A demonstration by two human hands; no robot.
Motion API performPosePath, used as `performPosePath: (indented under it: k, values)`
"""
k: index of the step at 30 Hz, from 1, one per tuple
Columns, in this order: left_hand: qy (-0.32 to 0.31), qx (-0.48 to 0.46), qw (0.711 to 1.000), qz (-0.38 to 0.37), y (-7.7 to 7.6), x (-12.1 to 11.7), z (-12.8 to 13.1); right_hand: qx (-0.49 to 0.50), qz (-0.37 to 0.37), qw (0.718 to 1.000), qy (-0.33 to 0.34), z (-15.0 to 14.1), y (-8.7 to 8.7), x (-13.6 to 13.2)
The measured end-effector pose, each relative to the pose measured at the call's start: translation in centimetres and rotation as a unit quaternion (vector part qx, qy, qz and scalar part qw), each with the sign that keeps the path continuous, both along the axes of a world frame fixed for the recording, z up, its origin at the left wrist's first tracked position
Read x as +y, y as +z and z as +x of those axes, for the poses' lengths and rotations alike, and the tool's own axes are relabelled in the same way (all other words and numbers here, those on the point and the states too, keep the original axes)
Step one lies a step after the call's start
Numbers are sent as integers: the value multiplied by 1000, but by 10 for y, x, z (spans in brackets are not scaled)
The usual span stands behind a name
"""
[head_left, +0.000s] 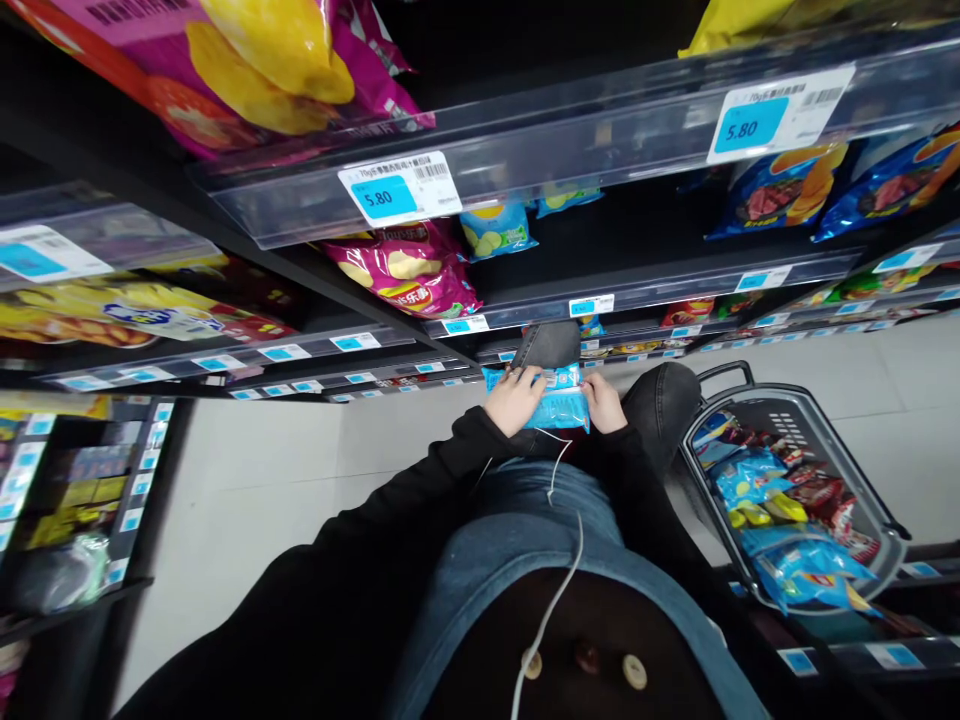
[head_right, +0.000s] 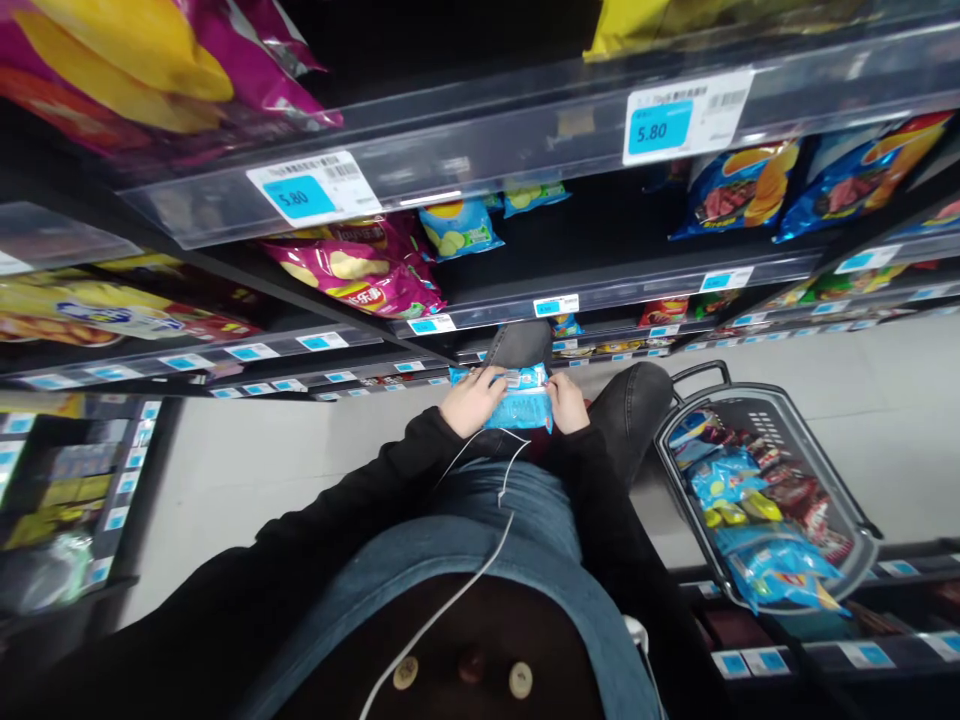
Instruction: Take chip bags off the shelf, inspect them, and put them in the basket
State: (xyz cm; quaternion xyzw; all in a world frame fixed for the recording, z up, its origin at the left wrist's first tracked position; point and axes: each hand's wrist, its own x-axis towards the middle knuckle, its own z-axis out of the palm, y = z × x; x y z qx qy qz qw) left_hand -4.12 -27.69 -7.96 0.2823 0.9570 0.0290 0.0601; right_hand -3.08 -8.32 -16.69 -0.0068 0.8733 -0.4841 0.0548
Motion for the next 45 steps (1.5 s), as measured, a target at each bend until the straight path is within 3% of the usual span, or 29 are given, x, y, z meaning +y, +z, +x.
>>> performPosePath:
  k: [3, 9, 14, 19, 23, 27, 30, 34, 39, 45]
  values:
    - [25, -34, 999, -11, -6, 1, -8, -14, -16, 1000, -8, -3, -2, 0]
    - [49, -36, 997, 55, -19, -3, -24, -55, -87, 994, -41, -4, -14, 1]
    - [8, -35, 997, 74, -21, -6, -24, -78, -113, 990, -31, -5, -22, 5]
    - [-22, -141, 984, 106, -23, -11, -37, -90, -124, 988, -8, -7, -21, 5]
    - [3, -226, 968, 109, -25, -12, -46, -97, -126, 987, -13, -7, -24, 0]
    - [23, -159, 978, 133, -16, -16, -36, -104, -117, 987, -42, -6, -32, 0]
    - [10, -83, 984, 160, -6, -31, -19, -106, -111, 986, -64, -4, -36, 3]
    - [15, -53, 988, 147, 1, -53, 5, -106, -107, 986, -69, -1, -39, 3]
    - [-11, 1, 995, 100, -2, -54, 21, -100, -88, 989, -70, 0, -38, 1]
    - [42, 5, 996, 75, -9, -44, 17, -89, -61, 991, -78, 3, -36, 3]
